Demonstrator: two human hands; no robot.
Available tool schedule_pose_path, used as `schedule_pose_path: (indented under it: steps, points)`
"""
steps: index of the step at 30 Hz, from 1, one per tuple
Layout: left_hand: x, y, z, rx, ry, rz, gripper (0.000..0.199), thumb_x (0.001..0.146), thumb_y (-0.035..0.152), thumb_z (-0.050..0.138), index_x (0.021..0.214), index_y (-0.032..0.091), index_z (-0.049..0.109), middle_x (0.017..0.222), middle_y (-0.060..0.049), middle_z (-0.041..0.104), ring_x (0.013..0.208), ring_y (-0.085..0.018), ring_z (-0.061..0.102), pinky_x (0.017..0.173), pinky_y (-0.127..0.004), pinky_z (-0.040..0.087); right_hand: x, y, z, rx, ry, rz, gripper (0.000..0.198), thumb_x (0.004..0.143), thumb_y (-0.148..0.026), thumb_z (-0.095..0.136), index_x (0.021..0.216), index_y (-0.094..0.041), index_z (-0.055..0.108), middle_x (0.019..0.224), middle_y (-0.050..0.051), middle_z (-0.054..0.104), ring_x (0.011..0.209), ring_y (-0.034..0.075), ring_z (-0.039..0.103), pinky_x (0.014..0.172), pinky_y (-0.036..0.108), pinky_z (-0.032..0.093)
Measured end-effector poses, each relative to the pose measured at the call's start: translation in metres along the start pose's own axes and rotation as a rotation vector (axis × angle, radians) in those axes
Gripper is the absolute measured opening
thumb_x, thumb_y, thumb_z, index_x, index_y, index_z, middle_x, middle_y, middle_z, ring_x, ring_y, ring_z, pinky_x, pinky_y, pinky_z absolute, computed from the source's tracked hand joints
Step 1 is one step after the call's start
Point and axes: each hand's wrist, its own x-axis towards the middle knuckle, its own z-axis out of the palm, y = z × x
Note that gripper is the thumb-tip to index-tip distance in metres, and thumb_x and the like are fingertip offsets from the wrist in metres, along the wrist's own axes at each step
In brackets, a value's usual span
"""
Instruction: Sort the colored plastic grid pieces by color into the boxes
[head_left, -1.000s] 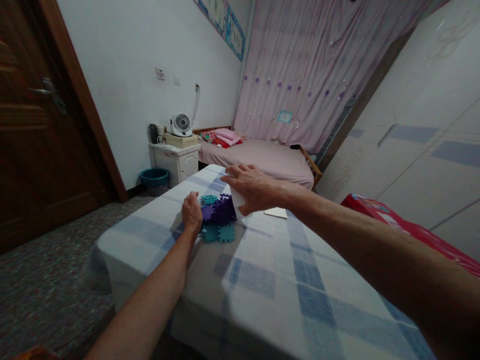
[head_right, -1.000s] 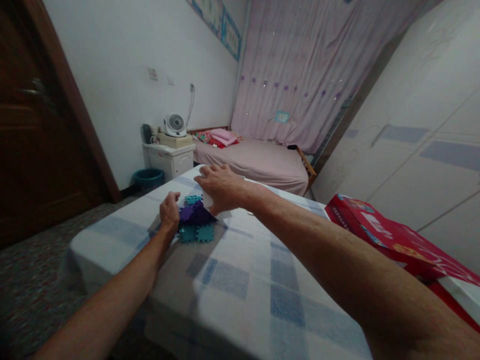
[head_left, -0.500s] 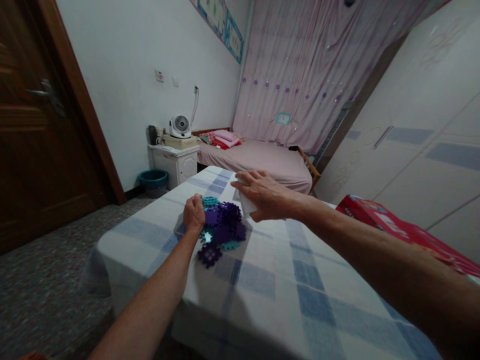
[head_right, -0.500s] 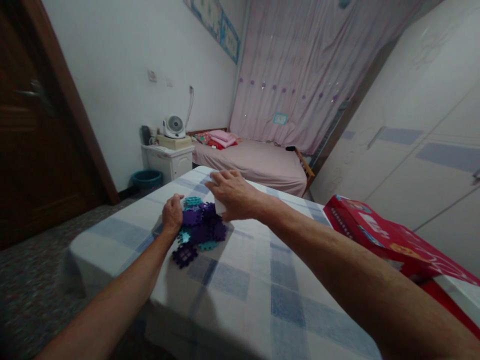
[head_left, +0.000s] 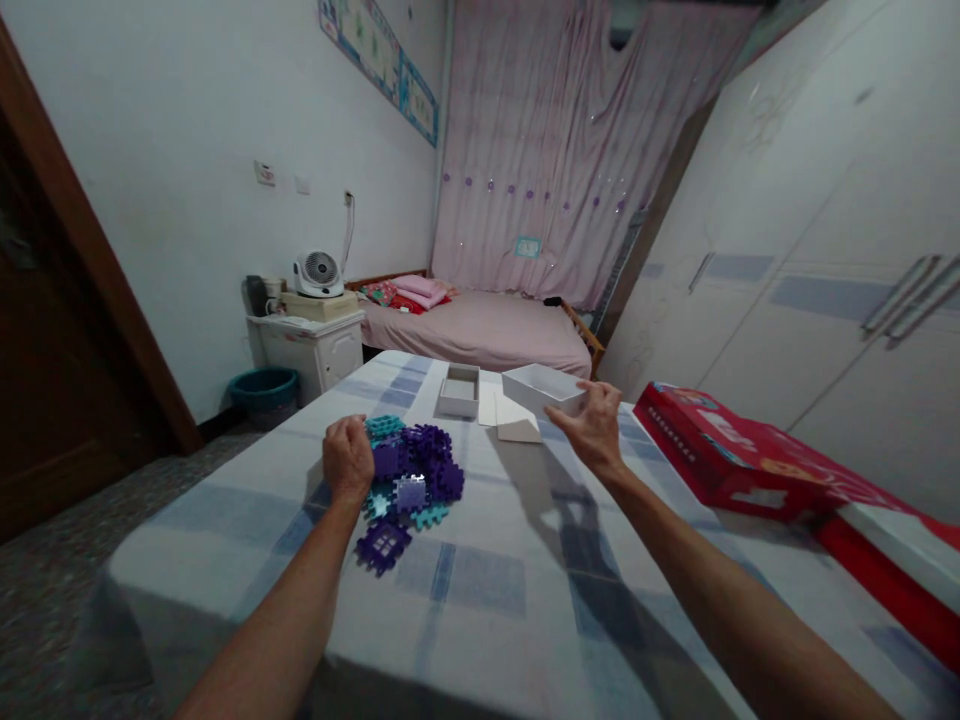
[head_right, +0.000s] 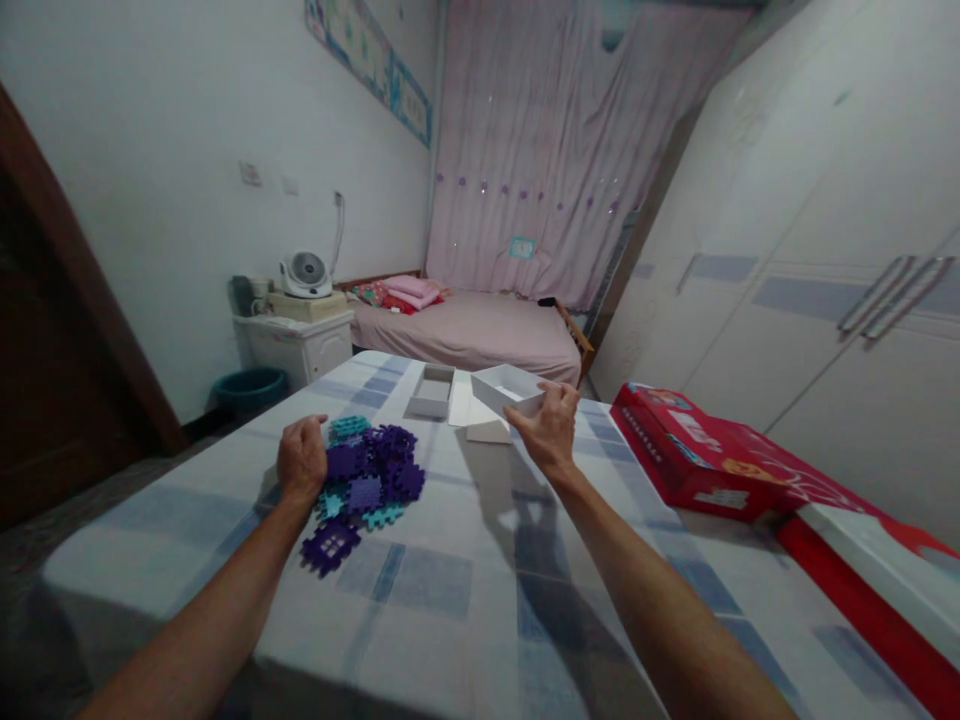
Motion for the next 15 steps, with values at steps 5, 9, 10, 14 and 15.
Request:
schedule_pose_path:
  steps: [5,9,10,14,15]
  points:
    - [0.0,0.003,-0.001,0.033,0.015,0.126,0.043,0.087,0.036,0.024,0.086,0.018,0.062,0.102,-0.013,0.066,0.111,-0.027,0.054,0.103,-0.042,0.037,0.009,0.01,0.047,-0.072,0.11,0.36,0.057,0.064,-0.044,0.074,0.109,-0.015,0.053,0.123,0.016,0.042,0.118,0.03,0.044,0.096,0.043,0.043]
    - [0.0,0.002,-0.002,0.054,0.039,0.164,0.044,0.088,0.038,0.024,0.086,0.017,0.063,0.103,-0.014,0.065,0.111,-0.027,0.054,0.103,-0.043,0.037,0.011,-0.004,0.074,-0.131,-0.049,0.447,0.069,0.069,-0.046,0.071,0.124,-0.013,0.046,0.139,0.021,0.034,0.129,0.033,0.036,0.099,0.043,0.039]
    - [0.0,0.001,-0.002,0.059,0.046,0.167,0.044,0.088,0.038,0.025,0.086,0.017,0.063,0.104,-0.014,0.064,0.111,-0.027,0.054,0.103,-0.043,0.038,0.009,-0.006,0.077,-0.161,-0.093,0.45,0.07,0.071,-0.046,0.069,0.127,-0.013,0.043,0.142,0.021,0.032,0.13,0.033,0.036,0.099,0.044,0.039]
    - [0.001,0.001,-0.001,0.068,0.066,0.191,0.046,0.088,0.039,0.024,0.087,0.015,0.064,0.105,-0.016,0.063,0.111,-0.028,0.054,0.103,-0.044,0.038,-0.014,-0.006,0.076,-0.293,-0.327,0.322,0.044,0.086,-0.033,0.048,0.126,-0.013,0.047,0.13,0.017,0.049,0.118,0.029,0.048,0.094,0.041,0.04]
    - [0.001,0.003,-0.002,0.065,0.072,0.205,0.046,0.089,0.039,0.024,0.088,0.015,0.064,0.105,-0.016,0.063,0.112,-0.028,0.054,0.103,-0.045,0.038,-0.021,-0.005,0.074,-0.299,-0.424,0.266,0.037,0.087,-0.029,0.044,0.121,-0.014,0.052,0.122,0.015,0.055,0.112,0.026,0.053,0.091,0.038,0.041]
